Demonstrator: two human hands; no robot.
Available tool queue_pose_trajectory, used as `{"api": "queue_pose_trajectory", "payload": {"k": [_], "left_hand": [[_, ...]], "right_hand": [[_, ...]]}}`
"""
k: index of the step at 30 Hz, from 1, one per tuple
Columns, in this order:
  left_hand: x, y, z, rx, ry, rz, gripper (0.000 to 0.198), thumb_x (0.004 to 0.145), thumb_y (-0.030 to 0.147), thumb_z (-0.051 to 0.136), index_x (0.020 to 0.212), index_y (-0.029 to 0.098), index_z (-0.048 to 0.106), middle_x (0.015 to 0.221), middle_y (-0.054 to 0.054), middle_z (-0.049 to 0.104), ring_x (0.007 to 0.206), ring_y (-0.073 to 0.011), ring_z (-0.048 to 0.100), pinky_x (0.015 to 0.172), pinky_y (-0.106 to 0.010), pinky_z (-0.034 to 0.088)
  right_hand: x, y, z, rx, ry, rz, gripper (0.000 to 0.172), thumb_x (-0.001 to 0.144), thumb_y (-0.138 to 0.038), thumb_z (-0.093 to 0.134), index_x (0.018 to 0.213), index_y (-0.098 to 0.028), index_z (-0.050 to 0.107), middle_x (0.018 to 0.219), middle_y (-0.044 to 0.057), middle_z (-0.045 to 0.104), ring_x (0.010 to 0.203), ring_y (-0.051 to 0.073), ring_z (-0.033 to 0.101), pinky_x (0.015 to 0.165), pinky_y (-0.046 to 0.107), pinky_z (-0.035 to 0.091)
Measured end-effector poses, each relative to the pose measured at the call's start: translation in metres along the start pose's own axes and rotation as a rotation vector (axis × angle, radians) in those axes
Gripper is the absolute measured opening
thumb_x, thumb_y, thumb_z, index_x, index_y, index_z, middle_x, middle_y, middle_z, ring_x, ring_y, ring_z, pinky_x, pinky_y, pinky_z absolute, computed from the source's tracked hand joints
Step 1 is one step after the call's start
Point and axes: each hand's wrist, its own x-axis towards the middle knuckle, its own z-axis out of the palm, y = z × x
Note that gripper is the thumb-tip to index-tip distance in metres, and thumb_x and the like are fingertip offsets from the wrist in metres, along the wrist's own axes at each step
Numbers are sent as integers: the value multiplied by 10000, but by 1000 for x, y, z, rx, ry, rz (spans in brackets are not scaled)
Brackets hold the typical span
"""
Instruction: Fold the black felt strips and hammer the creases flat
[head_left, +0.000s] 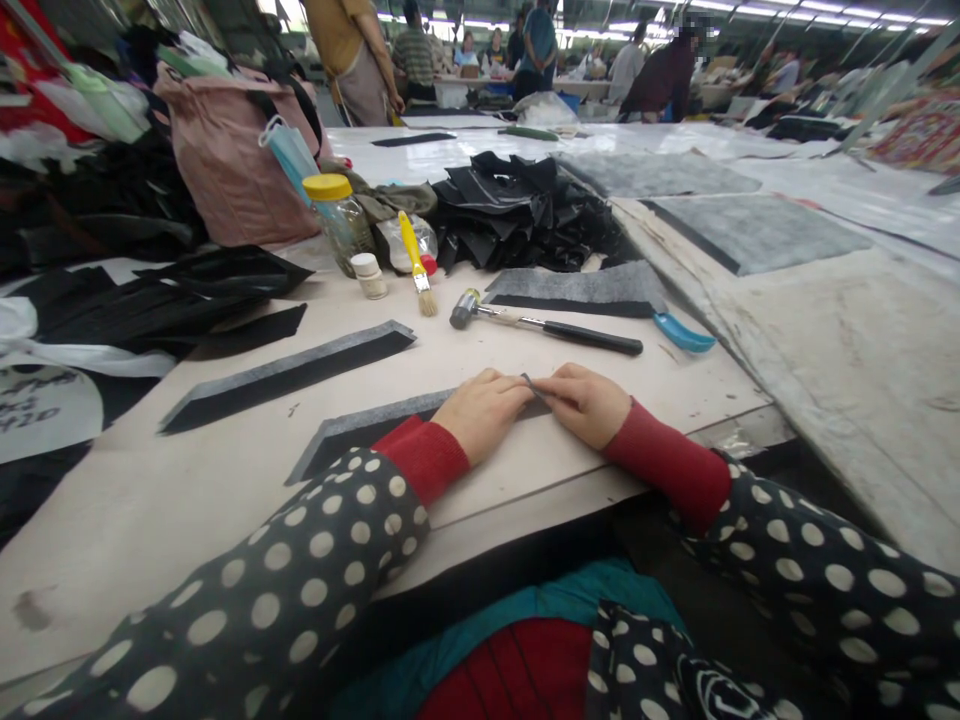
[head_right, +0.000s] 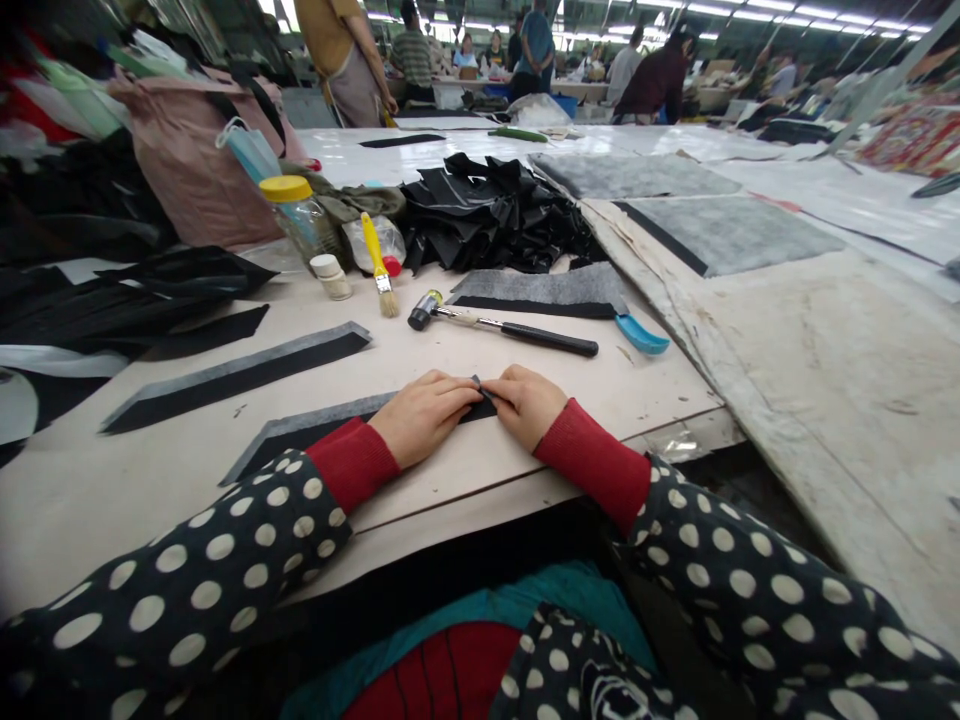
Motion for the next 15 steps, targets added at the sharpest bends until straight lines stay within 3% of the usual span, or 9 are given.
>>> {"api": "queue_pose_trajectory", "payload": {"k": [7, 11, 15], "left_hand": [[-2, -2, 1, -134, 98, -180, 128, 783, 183, 505, 900, 145, 540, 955, -58, 546, 895, -163, 520, 819, -289, 445], [-3, -2, 0, -173, 116, -190, 374, 769, 157, 500, 1136, 152, 428, 1131, -74, 501, 1030, -174, 475, 891, -308, 414], [-1, 0, 0, -73, -7, -122, 503, 818, 141, 404, 1299, 177, 260, 1195, -61, 504, 1014, -173, 479, 902, -333, 395]], "right_hand": [[3, -12, -5, -205, -135, -3, 307, 765, -94, 402, 978, -92, 623, 795, 98, 552, 742, 180, 505, 705, 276, 410], [6, -20, -5, -336, -235, 22, 291, 789, -89, 380, 962, -91, 615, 816, 107, 549, 757, 198, 485, 732, 300, 397], [7, -23, -2, -410, -254, 1, 287, 810, -89, 365, 978, -67, 596, 851, 119, 545, 789, 208, 469, 768, 315, 384]]}}
